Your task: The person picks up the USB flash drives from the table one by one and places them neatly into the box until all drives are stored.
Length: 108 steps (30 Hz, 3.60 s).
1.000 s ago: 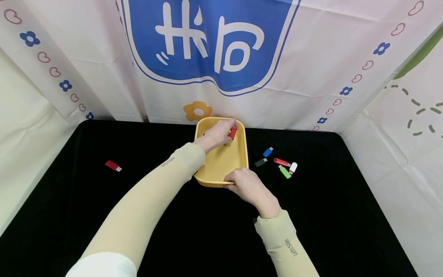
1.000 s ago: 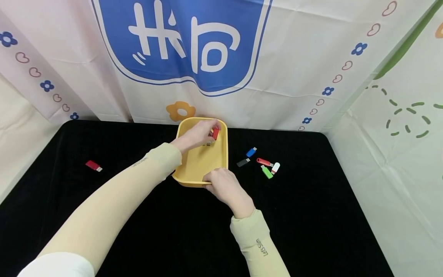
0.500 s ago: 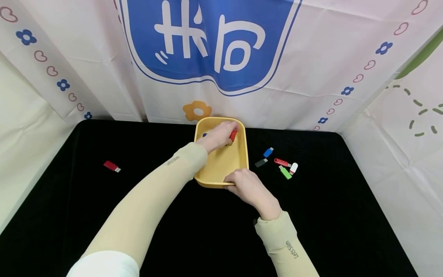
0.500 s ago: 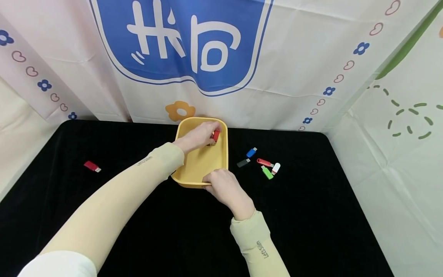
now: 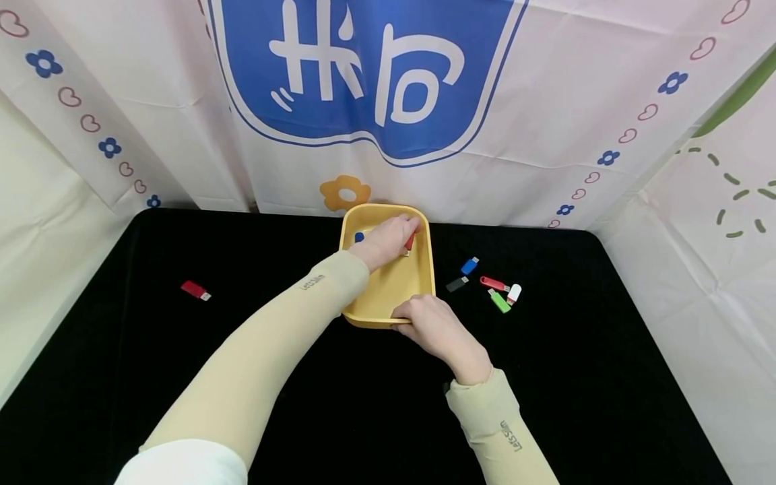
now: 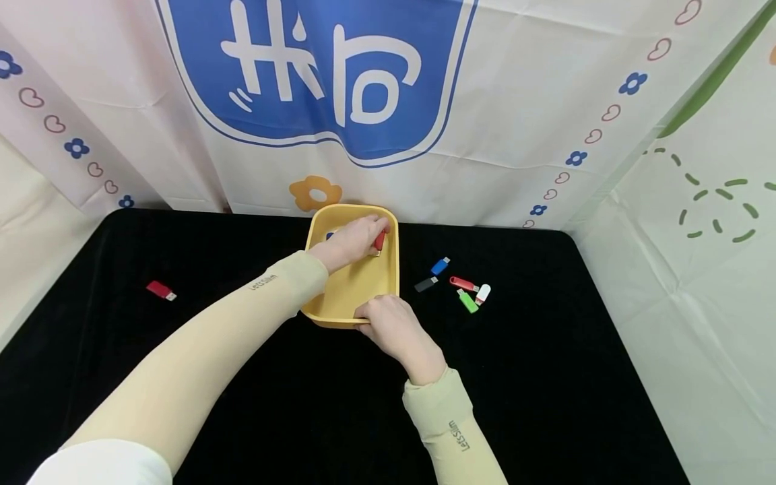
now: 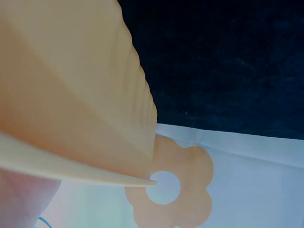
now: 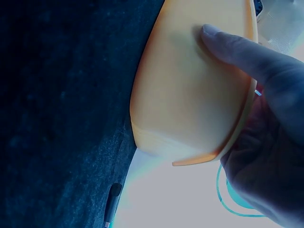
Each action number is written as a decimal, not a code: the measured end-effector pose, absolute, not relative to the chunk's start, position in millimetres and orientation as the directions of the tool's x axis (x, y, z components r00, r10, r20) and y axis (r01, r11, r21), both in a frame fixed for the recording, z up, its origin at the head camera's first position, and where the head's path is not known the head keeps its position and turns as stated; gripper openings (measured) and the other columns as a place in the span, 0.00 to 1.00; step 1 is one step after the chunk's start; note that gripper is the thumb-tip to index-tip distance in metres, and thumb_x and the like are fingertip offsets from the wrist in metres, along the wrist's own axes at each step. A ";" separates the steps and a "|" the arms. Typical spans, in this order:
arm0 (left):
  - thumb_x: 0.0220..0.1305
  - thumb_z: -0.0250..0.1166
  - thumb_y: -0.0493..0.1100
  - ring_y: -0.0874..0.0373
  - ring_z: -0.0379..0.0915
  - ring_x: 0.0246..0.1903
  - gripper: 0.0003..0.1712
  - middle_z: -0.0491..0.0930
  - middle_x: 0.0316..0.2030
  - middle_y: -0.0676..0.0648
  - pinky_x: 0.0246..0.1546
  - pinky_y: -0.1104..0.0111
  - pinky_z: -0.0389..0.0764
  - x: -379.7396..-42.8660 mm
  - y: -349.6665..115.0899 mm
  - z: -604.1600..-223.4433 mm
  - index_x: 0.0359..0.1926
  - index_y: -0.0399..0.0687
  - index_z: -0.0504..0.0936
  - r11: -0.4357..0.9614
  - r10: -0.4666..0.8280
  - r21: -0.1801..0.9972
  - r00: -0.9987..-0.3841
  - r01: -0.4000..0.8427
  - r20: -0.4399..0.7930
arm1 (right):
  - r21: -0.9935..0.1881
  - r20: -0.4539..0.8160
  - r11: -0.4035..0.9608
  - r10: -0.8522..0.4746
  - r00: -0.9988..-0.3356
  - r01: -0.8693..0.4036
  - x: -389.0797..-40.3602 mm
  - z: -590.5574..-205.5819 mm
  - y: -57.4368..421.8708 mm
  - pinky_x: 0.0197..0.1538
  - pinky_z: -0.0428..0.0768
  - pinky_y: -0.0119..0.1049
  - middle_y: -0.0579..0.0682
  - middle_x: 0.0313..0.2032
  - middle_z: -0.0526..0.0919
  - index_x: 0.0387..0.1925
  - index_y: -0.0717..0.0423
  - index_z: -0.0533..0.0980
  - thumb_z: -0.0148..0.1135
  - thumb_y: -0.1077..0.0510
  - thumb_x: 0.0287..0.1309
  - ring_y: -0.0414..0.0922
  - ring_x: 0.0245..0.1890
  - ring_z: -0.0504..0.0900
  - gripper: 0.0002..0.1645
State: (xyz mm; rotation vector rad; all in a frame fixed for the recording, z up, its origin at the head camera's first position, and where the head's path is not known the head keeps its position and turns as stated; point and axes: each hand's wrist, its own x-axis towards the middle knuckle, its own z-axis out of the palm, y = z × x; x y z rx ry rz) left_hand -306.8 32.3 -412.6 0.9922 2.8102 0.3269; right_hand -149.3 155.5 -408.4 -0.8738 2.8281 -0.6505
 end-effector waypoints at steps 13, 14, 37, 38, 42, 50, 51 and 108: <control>0.64 0.68 0.39 0.46 0.70 0.55 0.08 0.74 0.53 0.42 0.60 0.59 0.73 -306.1 31.2 -411.4 0.41 0.43 0.79 0.808 0.587 0.115 -0.804 0.577 -0.092 | -0.421 0.023 0.744 -0.563 -0.826 -0.518 -149.2 -407.3 155.0 0.34 0.76 0.33 0.39 0.24 0.83 0.25 0.48 0.85 0.69 0.60 0.59 0.37 0.28 0.79 0.08; 0.64 0.68 0.39 0.46 0.70 0.55 0.09 0.75 0.53 0.42 0.61 0.59 0.73 -305.8 30.7 -411.1 0.43 0.43 0.79 0.811 0.585 0.108 -0.805 0.575 -0.098 | -0.420 0.024 0.744 -0.563 -0.826 -0.519 -149.1 -407.3 154.8 0.34 0.76 0.33 0.39 0.24 0.83 0.25 0.48 0.85 0.69 0.60 0.59 0.37 0.28 0.79 0.08; 0.68 0.65 0.47 0.48 0.72 0.55 0.21 0.80 0.54 0.44 0.61 0.59 0.73 -307.1 21.6 -411.1 0.58 0.42 0.77 0.816 0.577 0.140 -0.806 0.561 -0.133 | -0.414 0.016 0.753 -0.556 -0.831 -0.511 -148.3 -407.1 153.3 0.34 0.75 0.32 0.39 0.23 0.82 0.24 0.48 0.84 0.70 0.60 0.58 0.36 0.27 0.77 0.08; 0.68 0.65 0.46 0.48 0.72 0.56 0.21 0.80 0.55 0.43 0.62 0.59 0.73 -307.3 20.7 -410.6 0.59 0.42 0.77 0.813 0.580 0.151 -0.804 0.562 -0.128 | -0.415 0.015 0.753 -0.556 -0.831 -0.511 -148.5 -407.3 153.4 0.34 0.75 0.32 0.39 0.23 0.82 0.24 0.48 0.84 0.70 0.60 0.58 0.36 0.27 0.77 0.08; 0.68 0.66 0.47 0.49 0.72 0.57 0.23 0.79 0.57 0.44 0.64 0.60 0.73 -307.4 17.5 -409.0 0.61 0.43 0.77 0.807 0.584 0.185 -0.805 0.561 -0.107 | -0.420 0.008 0.753 -0.556 -0.831 -0.507 -149.0 -408.0 153.9 0.34 0.75 0.32 0.38 0.23 0.82 0.24 0.48 0.84 0.70 0.60 0.58 0.36 0.27 0.77 0.08; 0.68 0.66 0.48 0.48 0.72 0.62 0.27 0.78 0.61 0.44 0.66 0.59 0.71 -300.6 10.1 -401.5 0.64 0.44 0.75 0.797 0.589 0.218 -0.805 0.564 -0.072 | -0.413 0.011 0.754 -0.556 -0.831 -0.510 -148.9 -408.3 153.5 0.34 0.75 0.32 0.38 0.22 0.81 0.24 0.47 0.84 0.70 0.60 0.58 0.36 0.27 0.77 0.09; 0.68 0.66 0.48 0.48 0.72 0.62 0.27 0.78 0.61 0.44 0.66 0.59 0.71 -299.0 8.9 -400.3 0.64 0.44 0.75 0.793 0.592 0.225 -0.803 0.566 -0.064 | -0.412 0.010 0.754 -0.558 -0.830 -0.511 -149.1 -408.3 153.3 0.34 0.75 0.32 0.38 0.22 0.81 0.23 0.47 0.84 0.70 0.60 0.58 0.36 0.27 0.77 0.09; 0.69 0.63 0.45 0.45 0.78 0.54 0.18 0.81 0.56 0.42 0.55 0.49 0.77 -193.3 -148.6 -387.4 0.58 0.46 0.81 0.843 0.248 0.440 -0.949 0.310 0.194 | -0.404 -0.007 0.774 -0.535 -0.845 -0.487 -145.5 -405.1 149.0 0.37 0.77 0.35 0.39 0.26 0.84 0.27 0.47 0.85 0.71 0.58 0.58 0.37 0.29 0.78 0.05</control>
